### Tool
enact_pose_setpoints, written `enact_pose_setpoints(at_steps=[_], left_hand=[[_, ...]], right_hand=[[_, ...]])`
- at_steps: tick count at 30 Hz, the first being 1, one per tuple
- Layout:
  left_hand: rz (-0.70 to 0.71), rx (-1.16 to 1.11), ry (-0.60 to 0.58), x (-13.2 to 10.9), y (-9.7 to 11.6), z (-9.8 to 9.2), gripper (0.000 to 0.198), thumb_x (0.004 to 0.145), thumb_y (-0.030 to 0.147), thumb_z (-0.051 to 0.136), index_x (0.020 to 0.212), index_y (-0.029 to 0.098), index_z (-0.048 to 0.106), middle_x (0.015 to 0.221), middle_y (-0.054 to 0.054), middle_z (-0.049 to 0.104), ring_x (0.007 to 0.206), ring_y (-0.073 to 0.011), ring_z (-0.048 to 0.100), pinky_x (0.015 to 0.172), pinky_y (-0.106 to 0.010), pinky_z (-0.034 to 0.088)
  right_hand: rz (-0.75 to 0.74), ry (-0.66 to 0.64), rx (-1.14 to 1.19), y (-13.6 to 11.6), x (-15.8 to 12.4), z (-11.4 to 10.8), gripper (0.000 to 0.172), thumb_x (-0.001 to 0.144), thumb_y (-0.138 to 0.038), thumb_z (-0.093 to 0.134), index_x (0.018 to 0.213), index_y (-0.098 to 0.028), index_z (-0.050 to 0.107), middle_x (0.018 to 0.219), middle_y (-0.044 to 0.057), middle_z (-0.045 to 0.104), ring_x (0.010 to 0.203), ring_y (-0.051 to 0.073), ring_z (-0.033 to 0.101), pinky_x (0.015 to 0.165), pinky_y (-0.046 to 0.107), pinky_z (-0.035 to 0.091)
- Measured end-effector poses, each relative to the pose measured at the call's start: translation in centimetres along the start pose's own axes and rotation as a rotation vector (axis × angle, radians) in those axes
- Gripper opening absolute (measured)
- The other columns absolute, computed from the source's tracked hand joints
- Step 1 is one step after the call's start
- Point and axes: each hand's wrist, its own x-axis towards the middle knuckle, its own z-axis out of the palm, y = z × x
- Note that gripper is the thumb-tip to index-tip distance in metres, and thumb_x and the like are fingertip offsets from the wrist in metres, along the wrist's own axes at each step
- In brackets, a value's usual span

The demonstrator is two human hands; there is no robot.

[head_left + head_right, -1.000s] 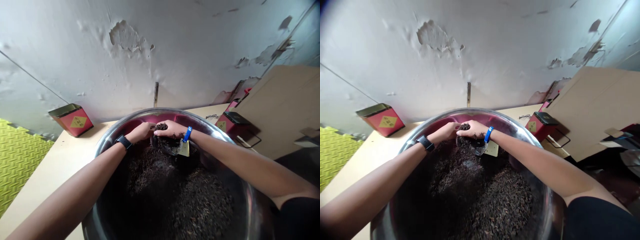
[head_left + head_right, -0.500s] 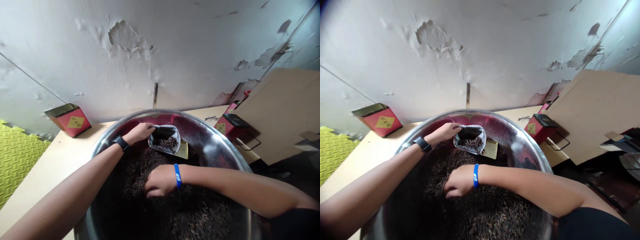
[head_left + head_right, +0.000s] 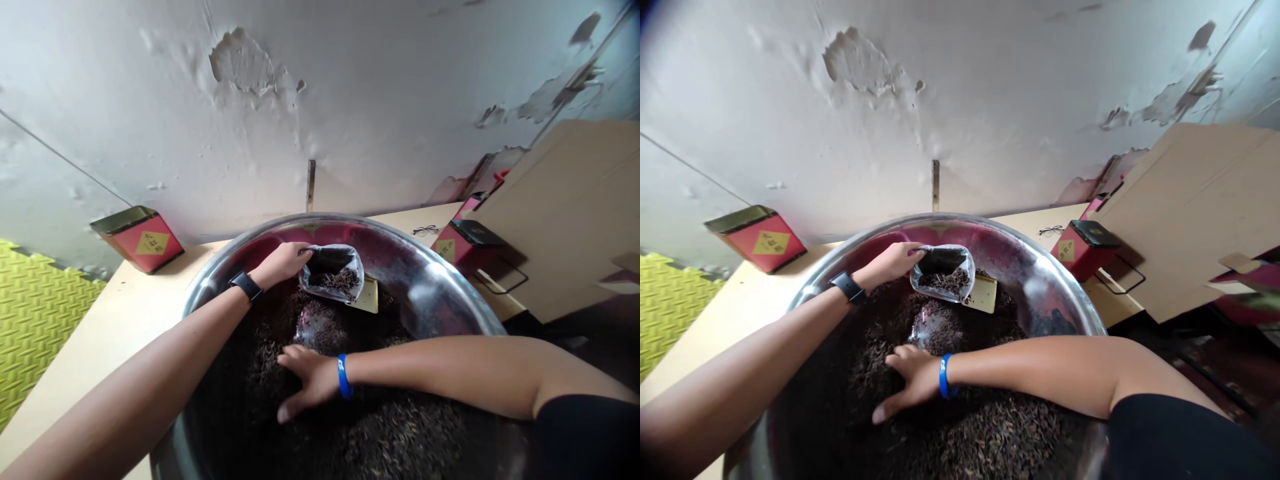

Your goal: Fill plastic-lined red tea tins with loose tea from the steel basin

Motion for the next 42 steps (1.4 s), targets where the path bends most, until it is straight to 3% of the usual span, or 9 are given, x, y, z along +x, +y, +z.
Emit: enact_pose_setpoints(at_steps=[2,5,12,19,27,33,37,40,42], left_hand=[[-0.001,0.002,0.002,0.0,0.0,0.1,0.038,0.085,0.036,0.037,0.104,0.017,0.063,0.083,-0.006,0.067,0.065,-0.0143,0.059,0.06,-0.023,0.042],[-0.003,0.011,0.001,0.1,-0.2,0.0,0.038,0.085,0.037,0.037,0.105,0.017,0.062,0.087,-0.007,0.067,0.069,-0.0152,0.06,0.062,-0.023,0.043],[-0.01,0.028,0.01,0.5,-0.8,0.1,0.039,0.086,0.037,0.036,0.107,0.018,0.061,0.095,-0.007,0.066,0.077,-0.0168,0.06,0.068,-0.024,0.043],[-0.005,0.053,0.013,0.5,-0.7,0.1,0.038,0.085,0.038,0.037,0.104,0.017,0.063,0.096,-0.008,0.066,0.08,-0.0179,0.06,0.07,-0.025,0.043],[-0.014,0.031,0.033,0.1,-0.5,0.1,0.037,0.085,0.036,0.038,0.104,0.017,0.063,0.094,-0.008,0.067,0.08,-0.0177,0.061,0.067,-0.024,0.042],[-0.031,0.022,0.025,0.1,-0.6,0.0,0.036,0.085,0.035,0.04,0.105,0.017,0.063,0.091,-0.007,0.067,0.077,-0.0168,0.06,0.068,-0.023,0.042],[-0.015,0.007,0.028,0.0,-0.6,0.0,0.035,0.085,0.036,0.04,0.104,0.019,0.064,0.09,-0.006,0.067,0.076,-0.0162,0.06,0.066,-0.023,0.042],[-0.016,0.003,0.026,0.1,-0.8,0.0,0.035,0.084,0.037,0.04,0.103,0.019,0.064,0.089,-0.005,0.067,0.076,-0.0163,0.06,0.065,-0.023,0.042],[-0.01,0.001,0.024,0.1,-0.8,0.0,0.035,0.084,0.037,0.041,0.103,0.019,0.064,0.09,-0.006,0.067,0.077,-0.0164,0.06,0.066,-0.023,0.042]], right_hand=[[-0.036,-0.062,-0.018,-1.4,-0.4,0.1,0.116,0.044,-0.074,0.061,0.136,-0.011,0.03,0.134,0.018,0.035,0.12,0.034,0.036,0.099,0.042,0.032],[-0.05,-0.147,-0.058,-2.3,-0.9,-0.5,0.123,0.039,-0.073,0.064,0.138,-0.012,0.024,0.137,0.017,0.032,0.12,0.035,0.038,0.098,0.04,0.034],[0.021,-0.254,-0.108,-2.3,-0.4,-0.8,0.099,0.045,-0.067,0.063,0.127,-0.015,0.043,0.111,0.013,0.057,0.091,0.027,0.059,0.074,0.031,0.048],[-0.012,-0.243,-0.18,-3.3,-0.8,-1.7,0.096,0.049,-0.063,0.061,0.131,-0.018,0.039,0.109,0.011,0.061,0.096,0.027,0.058,0.079,0.032,0.045],[-0.05,-0.004,-0.232,-3.7,-0.9,-6.0,0.089,0.056,-0.059,0.06,0.131,-0.016,0.04,0.112,0.013,0.059,0.099,0.027,0.057,0.08,0.031,0.044],[-0.3,-0.075,-0.37,-1.7,-0.6,-5.6,0.062,0.065,-0.033,0.062,0.123,-0.014,0.049,0.117,0.012,0.056,0.103,0.022,0.054,0.086,0.026,0.041],[-0.344,-0.152,-0.46,-1.5,-0.6,-5.1,0.051,0.068,-0.019,0.057,0.119,-0.018,0.053,0.128,0.009,0.048,0.108,0.019,0.052,0.085,0.023,0.04],[-0.271,-0.131,-0.528,-1.7,-0.6,-4.8,0.035,0.076,-0.03,0.053,0.108,-0.019,0.061,0.105,0.008,0.062,0.088,0.018,0.059,0.068,0.024,0.043],[-0.192,-0.06,-0.583,-2.0,-0.6,-4.8,0.037,0.08,-0.045,0.046,0.097,-0.019,0.065,0.085,0.009,0.066,0.076,0.019,0.061,0.059,0.026,0.04]])
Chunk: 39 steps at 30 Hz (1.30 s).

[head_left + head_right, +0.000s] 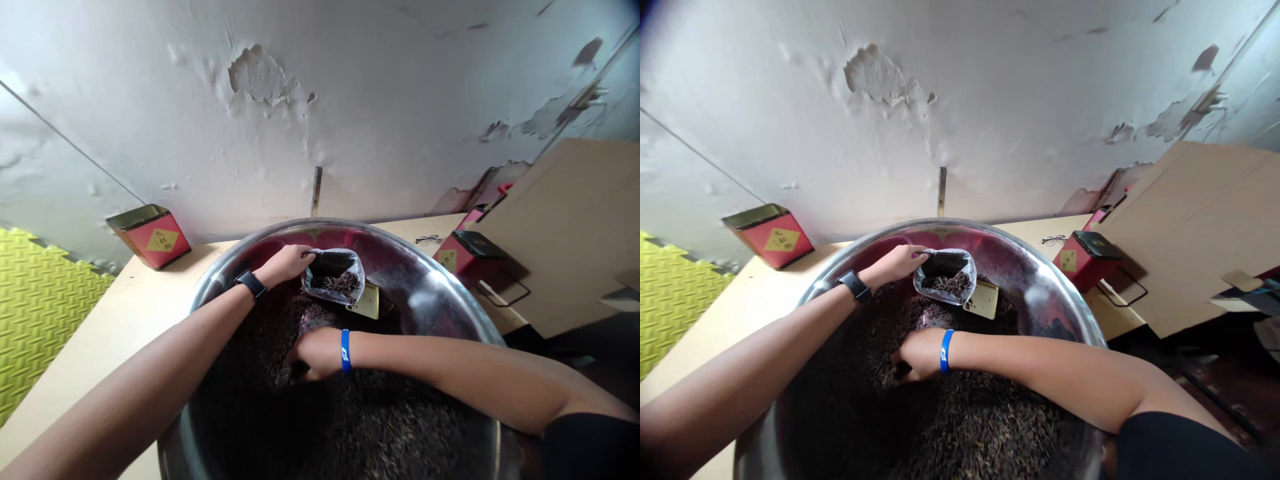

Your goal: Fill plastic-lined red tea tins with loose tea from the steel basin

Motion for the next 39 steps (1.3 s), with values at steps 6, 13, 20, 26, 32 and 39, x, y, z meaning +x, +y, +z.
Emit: enact_pose_setpoints(at_steps=[6,13,20,26,32,39], left_hand=[[0.016,0.004,0.003,0.0,0.0,0.0,0.035,0.085,0.037,0.04,0.103,0.019,0.064,0.09,-0.006,0.067,0.075,-0.0166,0.06,0.064,-0.023,0.042],[0.143,-0.03,-0.042,0.1,-0.2,-0.4,0.031,0.084,0.028,0.04,0.097,0.013,0.064,0.091,-0.008,0.066,0.075,-0.0156,0.059,0.066,-0.023,0.042],[0.008,-0.029,0.016,0.2,-0.3,-0.1,0.035,0.086,0.037,0.037,0.095,0.017,0.064,0.089,-0.006,0.066,0.072,-0.0154,0.058,0.061,-0.024,0.04],[-0.014,-0.01,0.008,0.3,-0.1,0.2,0.037,0.086,0.037,0.035,0.097,0.016,0.063,0.091,-0.007,0.066,0.075,-0.0159,0.058,0.064,-0.024,0.041],[-0.016,-0.008,0.009,0.3,0.0,0.2,0.036,0.086,0.036,0.035,0.097,0.017,0.063,0.088,-0.007,0.066,0.072,-0.0154,0.058,0.061,-0.023,0.04],[-0.016,0.01,0.011,0.4,-0.1,0.6,0.037,0.087,0.037,0.034,0.095,0.017,0.064,0.082,-0.006,0.066,0.063,-0.0141,0.056,0.056,-0.023,0.038]], right_hand=[[0.183,0.288,-0.095,0.8,-0.3,-4.1,0.04,0.084,-0.048,0.037,0.081,-0.02,0.065,0.069,0.006,0.065,0.061,0.017,0.059,0.054,0.026,0.035],[0.395,0.53,-0.03,7.0,-3.1,-8.4,0.041,0.076,-0.048,0.054,0.102,-0.017,0.061,0.098,0.009,0.064,0.088,0.02,0.058,0.074,0.029,0.04],[0.356,0.586,0.073,7.0,-6.1,-9.7,0.027,0.081,-0.016,0.04,0.09,-0.019,0.065,0.085,0.002,0.066,0.076,0.013,0.058,0.072,0.025,0.041],[0.327,0.485,0.119,7.8,-6.0,-9.6,0.035,0.078,-0.017,0.041,0.106,-0.018,0.063,0.111,0.004,0.062,0.101,0.016,0.055,0.09,0.029,0.038],[0.386,0.393,0.232,8.2,-5.9,-9.0,0.044,0.069,-0.004,0.035,0.096,-0.018,0.066,0.096,0.002,0.067,0.088,0.013,0.059,0.08,0.023,0.043],[0.404,0.504,0.116,8.5,-4.7,-7.8,0.041,0.068,-0.003,0.037,0.095,-0.014,0.066,0.101,0.007,0.064,0.093,0.016,0.057,0.081,0.026,0.041]])
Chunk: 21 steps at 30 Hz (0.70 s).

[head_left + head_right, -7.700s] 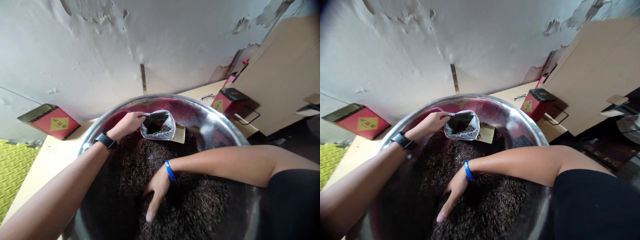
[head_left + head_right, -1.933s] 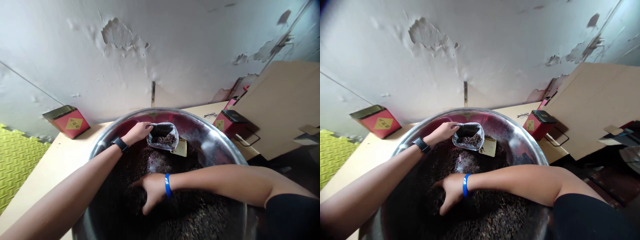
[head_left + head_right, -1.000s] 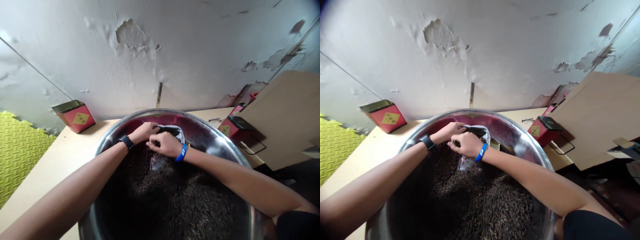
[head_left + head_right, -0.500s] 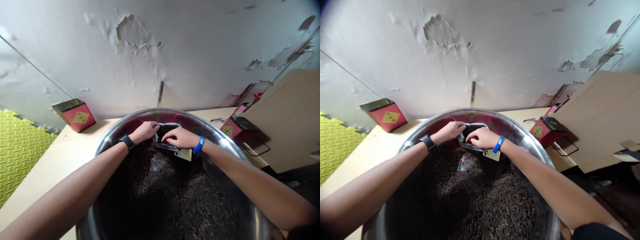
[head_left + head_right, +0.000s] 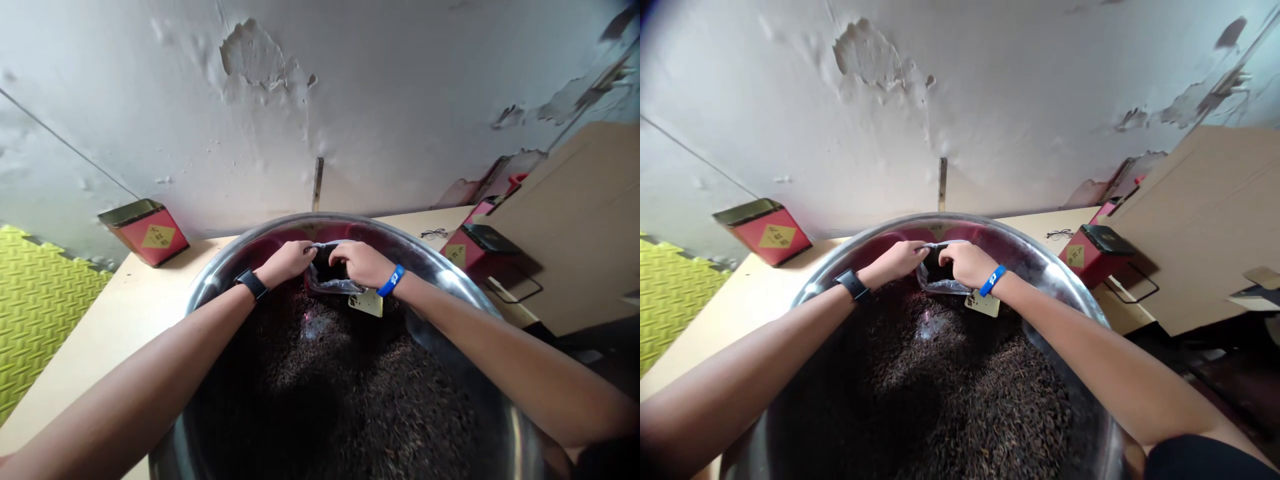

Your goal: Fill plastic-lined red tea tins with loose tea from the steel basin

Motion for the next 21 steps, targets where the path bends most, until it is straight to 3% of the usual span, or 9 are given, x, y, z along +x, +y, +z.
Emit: enact_pose_setpoints(at_steps=[4,7,9,12,14,18,21], left_hand=[[0.021,0.004,0.001,-0.1,0.4,-0.1,0.035,0.086,0.035,0.035,0.096,0.017,0.063,0.084,-0.006,0.066,0.067,-0.0141,0.057,0.057,-0.023,0.039],[0.021,-0.001,0.002,-0.2,0.7,-0.1,0.034,0.086,0.035,0.035,0.094,0.016,0.063,0.087,-0.007,0.067,0.07,-0.0144,0.058,0.059,-0.023,0.039],[0.014,0.003,0.005,-0.4,0.8,-0.2,0.035,0.087,0.035,0.035,0.094,0.016,0.063,0.087,-0.007,0.067,0.07,-0.0145,0.058,0.059,-0.023,0.04],[0.028,-0.004,-0.002,-0.6,1.0,-0.2,0.035,0.087,0.034,0.035,0.099,0.017,0.063,0.089,-0.007,0.066,0.073,-0.0147,0.059,0.062,-0.023,0.041],[0.053,-0.01,-0.011,-0.7,1.1,-0.3,0.034,0.087,0.034,0.036,0.101,0.017,0.062,0.092,-0.006,0.066,0.077,-0.0151,0.059,0.065,-0.023,0.041],[0.04,0.025,-0.012,-0.6,1.0,-0.2,0.035,0.087,0.035,0.035,0.094,0.016,0.063,0.089,-0.007,0.066,0.073,-0.0153,0.058,0.061,-0.023,0.04],[0.025,0.037,-0.006,-0.5,0.7,-0.2,0.035,0.087,0.035,0.034,0.089,0.016,0.063,0.087,-0.007,0.066,0.07,-0.0148,0.057,0.058,-0.023,0.039]], right_hand=[[-0.029,-0.228,0.058,0.0,0.4,0.8,0.047,0.066,-0.002,0.038,0.102,-0.015,0.065,0.103,0.006,0.065,0.094,0.016,0.057,0.08,0.023,0.04],[0.019,-0.073,-0.074,-0.2,0.3,0.1,0.046,0.068,-0.004,0.04,0.106,-0.014,0.062,0.107,0.009,0.063,0.097,0.019,0.056,0.082,0.026,0.04],[0.064,-0.028,-0.069,-0.4,0.0,-0.9,0.039,0.068,-0.005,0.039,0.095,-0.016,0.066,0.095,0.007,0.066,0.085,0.017,0.059,0.074,0.025,0.041],[0.108,-0.208,-0.06,-0.7,-0.4,-1.6,0.03,0.066,-0.007,0.04,0.073,-0.018,0.067,0.072,0.004,0.066,0.066,0.014,0.058,0.06,0.023,0.04],[0.137,-0.27,-0.175,-0.8,-0.5,-1.2,0.028,0.066,-0.008,0.042,0.075,-0.017,0.068,0.073,0.007,0.066,0.067,0.016,0.059,0.06,0.025,0.039],[0.139,-0.216,-0.297,-0.7,-0.3,-0.2,0.036,0.069,-0.009,0.043,0.097,-0.016,0.066,0.09,0.011,0.066,0.08,0.02,0.06,0.067,0.027,0.039],[0.112,-0.077,-0.298,-0.7,-0.4,-0.4,0.033,0.071,-0.01,0.041,0.091,-0.018,0.066,0.089,0.009,0.066,0.082,0.019,0.059,0.068,0.026,0.039]])
